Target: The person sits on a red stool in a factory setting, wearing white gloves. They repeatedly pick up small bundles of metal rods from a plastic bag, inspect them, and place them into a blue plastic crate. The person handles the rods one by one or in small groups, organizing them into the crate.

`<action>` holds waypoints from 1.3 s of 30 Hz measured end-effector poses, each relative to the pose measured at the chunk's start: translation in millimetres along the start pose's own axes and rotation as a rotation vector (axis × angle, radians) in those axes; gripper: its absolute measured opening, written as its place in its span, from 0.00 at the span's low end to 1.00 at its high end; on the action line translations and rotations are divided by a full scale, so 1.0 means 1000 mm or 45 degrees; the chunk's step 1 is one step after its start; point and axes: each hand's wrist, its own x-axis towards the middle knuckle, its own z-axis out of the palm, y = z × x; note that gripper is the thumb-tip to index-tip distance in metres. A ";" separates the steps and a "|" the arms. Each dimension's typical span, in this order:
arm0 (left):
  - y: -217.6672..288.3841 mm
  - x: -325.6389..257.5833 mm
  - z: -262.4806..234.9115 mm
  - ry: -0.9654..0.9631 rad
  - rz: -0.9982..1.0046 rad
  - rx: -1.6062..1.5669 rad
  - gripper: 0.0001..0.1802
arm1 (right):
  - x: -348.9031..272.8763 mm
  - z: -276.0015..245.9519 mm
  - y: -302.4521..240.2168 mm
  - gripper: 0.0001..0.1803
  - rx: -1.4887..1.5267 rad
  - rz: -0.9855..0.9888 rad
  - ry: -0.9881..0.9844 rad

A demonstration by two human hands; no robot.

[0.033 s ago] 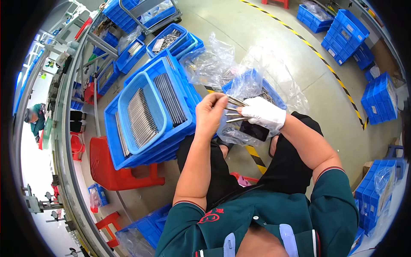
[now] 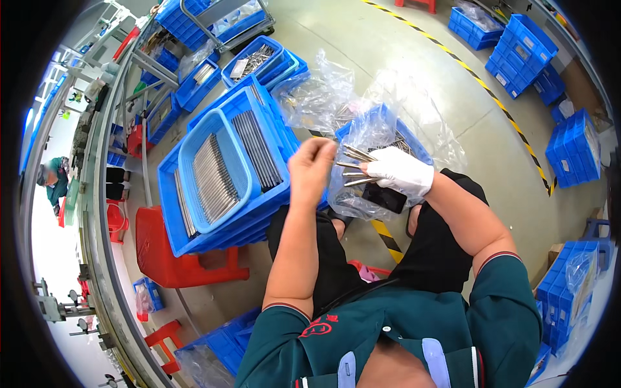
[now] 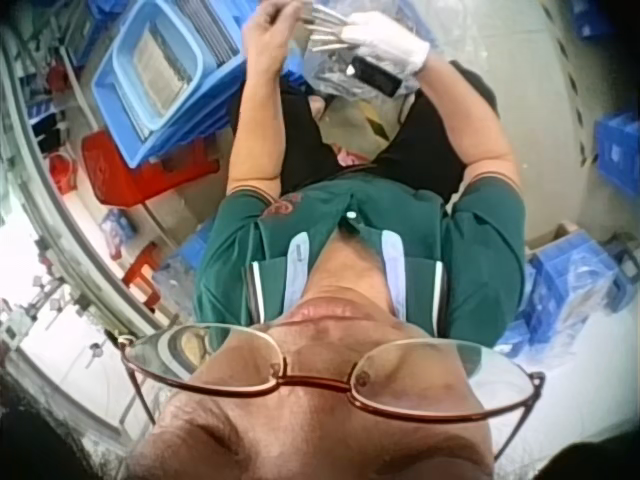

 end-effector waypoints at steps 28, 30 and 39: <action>0.001 -0.002 -0.004 -0.277 -0.334 -0.366 0.13 | -0.005 0.007 -0.002 0.20 -0.538 -0.064 0.063; -0.002 -0.002 -0.004 -0.269 -0.338 -0.364 0.13 | -0.005 0.008 -0.002 0.20 -0.499 -0.056 0.067; 0.000 0.000 0.000 -0.349 -0.423 -0.696 0.15 | -0.005 0.008 -0.003 0.17 -0.290 -0.001 0.063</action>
